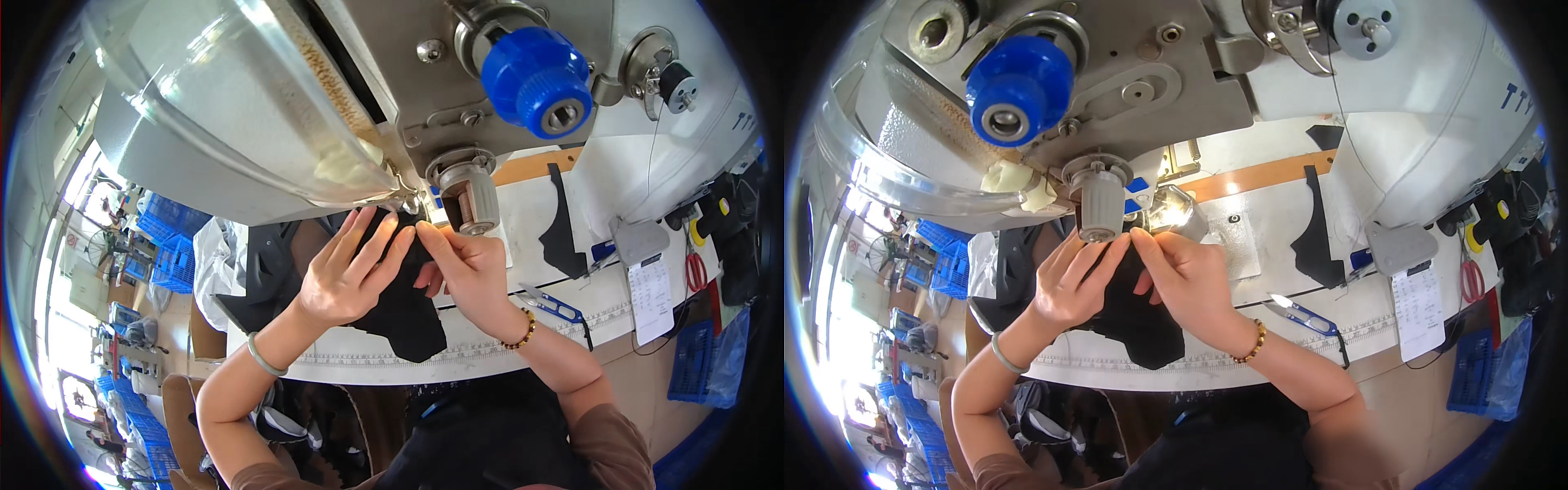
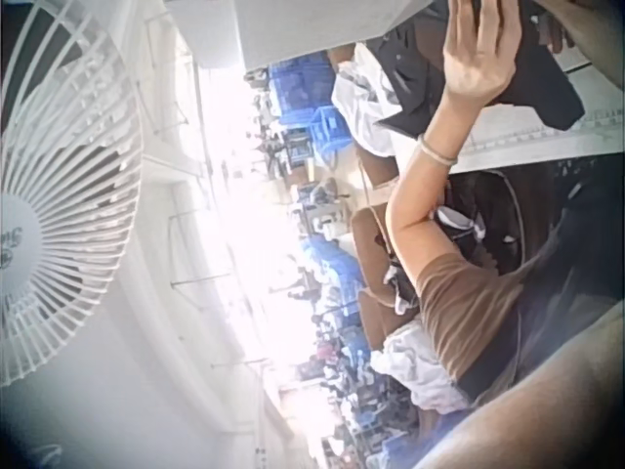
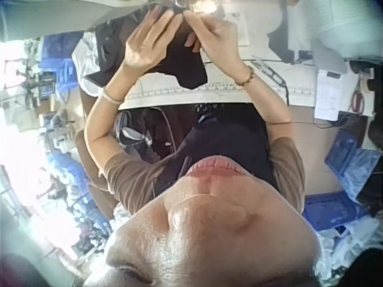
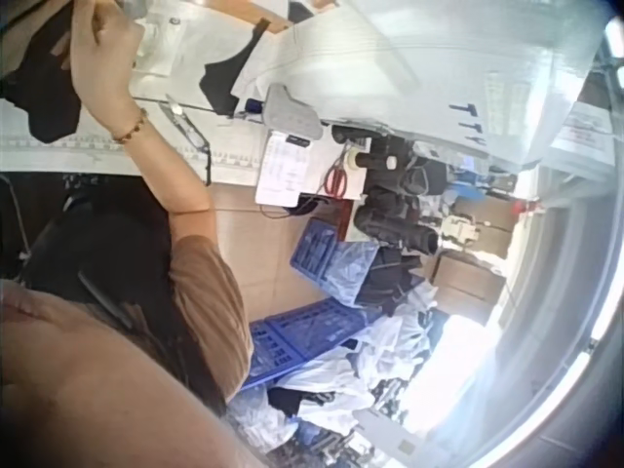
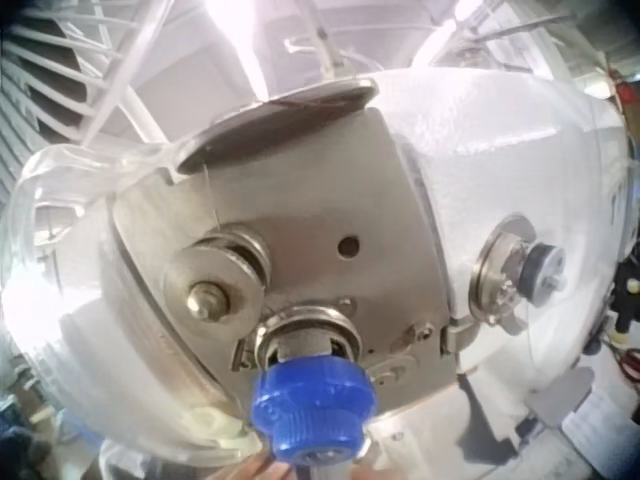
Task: The person sews together various leather shoe upper components using an industrial sewing machine, joining the leather parts with thread.
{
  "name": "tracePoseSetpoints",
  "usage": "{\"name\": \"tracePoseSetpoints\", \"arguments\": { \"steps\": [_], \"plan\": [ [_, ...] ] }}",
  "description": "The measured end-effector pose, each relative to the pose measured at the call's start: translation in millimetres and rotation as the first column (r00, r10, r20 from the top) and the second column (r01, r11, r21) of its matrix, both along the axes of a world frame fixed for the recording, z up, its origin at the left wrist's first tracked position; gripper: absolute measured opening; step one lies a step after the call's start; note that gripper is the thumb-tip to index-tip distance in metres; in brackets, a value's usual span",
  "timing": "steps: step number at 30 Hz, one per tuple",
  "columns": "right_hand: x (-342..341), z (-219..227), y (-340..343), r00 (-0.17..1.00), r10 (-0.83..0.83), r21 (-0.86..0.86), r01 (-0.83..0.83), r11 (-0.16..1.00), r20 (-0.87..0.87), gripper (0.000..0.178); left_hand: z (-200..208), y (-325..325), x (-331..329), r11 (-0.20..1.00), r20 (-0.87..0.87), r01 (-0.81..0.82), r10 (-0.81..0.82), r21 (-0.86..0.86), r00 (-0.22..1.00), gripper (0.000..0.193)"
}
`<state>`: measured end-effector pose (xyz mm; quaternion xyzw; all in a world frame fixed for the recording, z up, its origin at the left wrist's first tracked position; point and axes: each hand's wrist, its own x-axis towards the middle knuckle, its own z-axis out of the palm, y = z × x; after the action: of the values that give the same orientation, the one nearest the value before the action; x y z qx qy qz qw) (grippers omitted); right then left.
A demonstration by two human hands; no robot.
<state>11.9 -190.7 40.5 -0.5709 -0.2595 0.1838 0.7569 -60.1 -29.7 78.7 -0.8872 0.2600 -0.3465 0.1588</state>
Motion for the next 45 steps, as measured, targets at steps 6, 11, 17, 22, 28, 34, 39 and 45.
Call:
{"name": "tracePoseSetpoints", "arguments": {
  "steps": [6, 11, 17, 22, 28, 34, 39, 45],
  "plan": [
    [-0.9, -7.4, -3.8, 0.962, -0.089, -0.047, 0.104, 0.993, 0.258, 0.030, 6.9, 5.1, 0.0, 1.000, -0.068, 0.008, -0.009, -0.017, 0.998, 0.045],
    [-2.8, -0.1, -3.6, 0.966, -0.040, -0.082, 0.063, 0.995, 0.254, 0.029, 4.3, 12.4, 2.2, 0.998, -0.088, 0.055, -0.058, -0.041, 0.994, 0.051],
    [-4.8, -0.9, -0.2, 0.980, -0.083, -0.037, 0.091, 0.995, 0.179, 0.031, 2.5, 11.3, 1.8, 0.999, -0.103, 0.008, -0.011, -0.037, 0.995, 0.047],
    [-6.9, -9.0, -16.3, 0.989, 0.144, -0.092, -0.146, 0.985, -0.035, 0.030, 11.8, 0.7, -10.4, 0.990, -0.161, -0.103, 0.118, 0.100, 0.980, 0.045],
    [-8.8, -13.7, -11.5, 0.905, 0.396, 0.291, -0.341, 0.894, -0.155, 0.032, 38.2, -19.0, -16.4, 0.982, -0.329, -0.131, 0.170, 0.136, 0.929, 0.048],
    [15.2, 14.3, -37.1, 0.854, 0.492, 0.082, -0.486, 0.870, -0.166, 0.035, 35.2, -40.6, -21.0, 0.970, -0.337, -0.228, 0.245, 0.089, 0.909, 0.050],
    [13.6, 33.8, -52.3, 0.869, 0.469, -0.029, -0.479, 0.878, -0.161, 0.038, 26.8, -49.9, -19.6, 0.946, -0.239, -0.286, 0.317, 0.153, 0.918, 0.049],
    [-20.5, 26.5, -33.0, 0.741, 0.399, 0.285, -0.285, 0.915, -0.540, 0.028, 21.6, -71.6, -21.6, 0.889, -0.195, -0.433, 0.456, 0.149, 0.868, 0.047]
  ]
}}
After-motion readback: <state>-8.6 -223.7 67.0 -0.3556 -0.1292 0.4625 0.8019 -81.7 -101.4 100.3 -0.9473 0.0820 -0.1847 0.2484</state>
